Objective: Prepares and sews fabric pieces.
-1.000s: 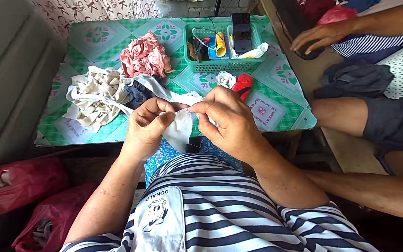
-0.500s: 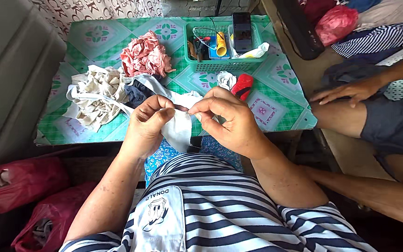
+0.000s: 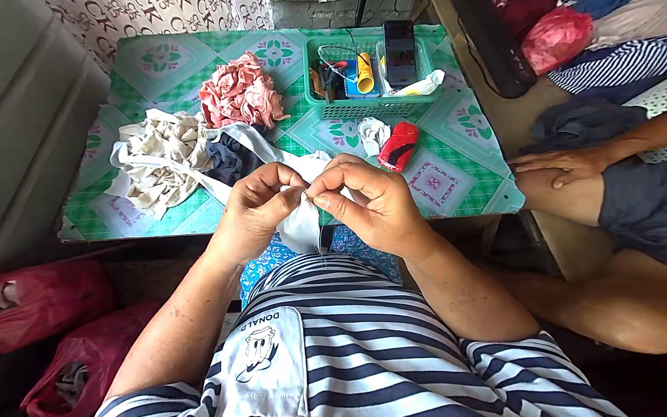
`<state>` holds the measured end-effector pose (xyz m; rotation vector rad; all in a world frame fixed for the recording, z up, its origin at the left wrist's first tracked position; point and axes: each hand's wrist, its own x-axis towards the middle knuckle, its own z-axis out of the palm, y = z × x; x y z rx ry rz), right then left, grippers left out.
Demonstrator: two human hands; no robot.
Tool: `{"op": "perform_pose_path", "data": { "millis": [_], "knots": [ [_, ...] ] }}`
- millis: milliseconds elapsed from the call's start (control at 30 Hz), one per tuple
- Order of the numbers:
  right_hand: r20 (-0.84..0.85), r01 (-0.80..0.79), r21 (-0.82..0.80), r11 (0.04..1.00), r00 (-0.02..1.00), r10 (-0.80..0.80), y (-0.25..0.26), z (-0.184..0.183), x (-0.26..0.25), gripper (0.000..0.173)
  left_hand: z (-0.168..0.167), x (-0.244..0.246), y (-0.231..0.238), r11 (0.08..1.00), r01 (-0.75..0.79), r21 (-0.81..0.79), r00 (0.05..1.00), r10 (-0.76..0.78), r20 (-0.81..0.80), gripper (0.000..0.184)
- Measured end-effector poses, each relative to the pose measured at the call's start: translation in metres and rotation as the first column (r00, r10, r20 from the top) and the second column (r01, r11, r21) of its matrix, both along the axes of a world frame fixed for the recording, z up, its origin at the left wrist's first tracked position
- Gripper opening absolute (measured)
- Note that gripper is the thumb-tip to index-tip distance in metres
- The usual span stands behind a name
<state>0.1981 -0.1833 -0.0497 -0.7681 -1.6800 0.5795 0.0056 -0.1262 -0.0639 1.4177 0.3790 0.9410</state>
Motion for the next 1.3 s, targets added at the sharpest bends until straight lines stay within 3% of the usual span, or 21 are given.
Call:
{"op": "perform_pose_path", "data": {
  "millis": [200, 600, 867, 1133, 1300],
  "knots": [
    [0.171, 0.178, 0.114, 0.977, 0.966, -0.195, 0.001, 0.003, 0.009, 0.012, 0.004, -0.002, 0.002, 0.998, -0.065, -0.005, 0.996, 0.065, 0.064, 0.011],
    [0.308, 0.254, 0.197, 0.947, 0.901, -0.305, -0.003, 0.004, 0.008, 0.014, 0.003, -0.003, 0.000, 0.998, -0.064, -0.008, 0.996, 0.064, 0.063, 0.007],
    [0.396, 0.351, 0.371, 0.860, 0.778, -0.488, -0.008, 0.004, -0.003, 0.012, 0.003, -0.001, -0.003, 0.963, -0.147, 0.227, 0.988, 0.154, -0.014, 0.007],
    [0.401, 0.352, 0.369, 0.860, 0.775, -0.489, -0.007, 0.003, -0.005, 0.012, 0.004, -0.001, -0.004, 0.912, -0.219, 0.347, 0.965, 0.255, -0.061, 0.006],
    [0.346, 0.325, 0.289, 0.901, 0.842, -0.415, -0.004, 0.004, 0.002, 0.015, 0.002, -0.002, -0.002, 0.952, -0.175, 0.250, 0.982, 0.188, -0.029, 0.008]
  ]
}}
